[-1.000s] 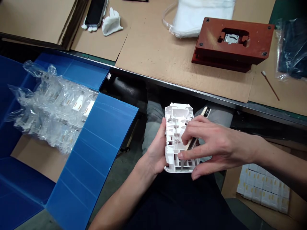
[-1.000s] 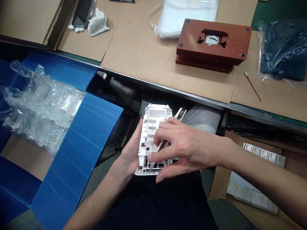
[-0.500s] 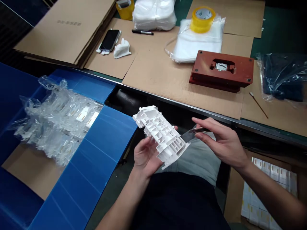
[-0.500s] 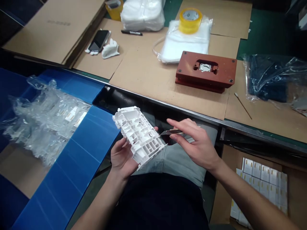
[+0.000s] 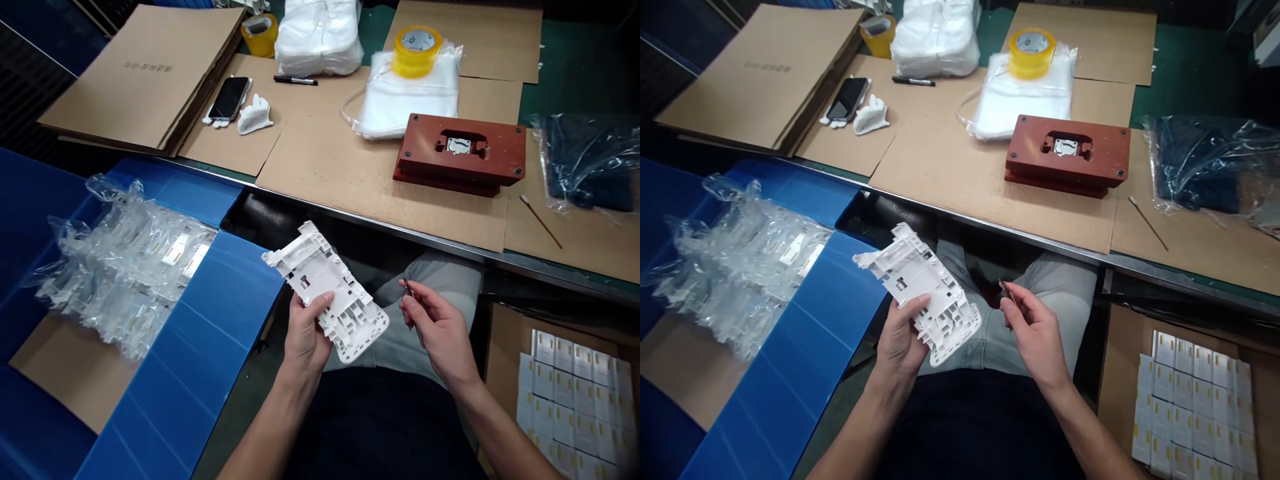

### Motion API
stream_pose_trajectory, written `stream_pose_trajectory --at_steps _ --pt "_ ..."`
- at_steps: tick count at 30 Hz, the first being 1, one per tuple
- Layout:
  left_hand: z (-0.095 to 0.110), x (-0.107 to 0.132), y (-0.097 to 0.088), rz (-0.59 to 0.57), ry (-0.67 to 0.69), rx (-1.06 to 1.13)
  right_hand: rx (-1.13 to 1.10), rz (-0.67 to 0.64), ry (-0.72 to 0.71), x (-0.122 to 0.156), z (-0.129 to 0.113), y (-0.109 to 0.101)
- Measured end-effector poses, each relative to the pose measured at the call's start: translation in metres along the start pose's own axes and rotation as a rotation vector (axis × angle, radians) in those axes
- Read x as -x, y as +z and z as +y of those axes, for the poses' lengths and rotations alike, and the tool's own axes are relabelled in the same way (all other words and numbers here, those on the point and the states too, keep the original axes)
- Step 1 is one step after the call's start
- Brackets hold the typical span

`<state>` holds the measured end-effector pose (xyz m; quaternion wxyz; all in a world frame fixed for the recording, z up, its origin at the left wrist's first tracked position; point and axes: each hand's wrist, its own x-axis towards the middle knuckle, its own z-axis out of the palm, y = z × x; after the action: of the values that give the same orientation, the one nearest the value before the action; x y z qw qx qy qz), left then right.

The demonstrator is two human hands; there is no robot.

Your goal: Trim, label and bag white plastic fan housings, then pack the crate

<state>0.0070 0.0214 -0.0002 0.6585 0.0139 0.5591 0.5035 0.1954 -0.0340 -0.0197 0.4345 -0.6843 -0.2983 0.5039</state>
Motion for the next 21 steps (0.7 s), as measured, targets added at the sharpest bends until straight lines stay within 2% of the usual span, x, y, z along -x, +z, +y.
stream_pose_trajectory --at_steps 4,7,10,15,21 --pt "-0.005 0.001 0.007 0.008 -0.045 0.085 0.095 0.020 -0.061 0.011 -0.014 0.003" --pt "-0.005 0.006 0.013 -0.095 0.049 0.107 0.265 0.031 -0.213 0.022 -0.027 0.006" --pt "-0.001 0.013 0.016 -0.170 0.145 0.071 0.380 -0.024 -0.378 0.033 -0.038 0.009" --pt "0.004 0.019 0.014 -0.122 0.297 -0.021 0.478 -0.022 -0.524 0.040 -0.048 0.012" --pt "0.004 0.020 0.013 -0.113 0.367 -0.048 0.534 0.008 -0.575 0.038 -0.052 0.013"
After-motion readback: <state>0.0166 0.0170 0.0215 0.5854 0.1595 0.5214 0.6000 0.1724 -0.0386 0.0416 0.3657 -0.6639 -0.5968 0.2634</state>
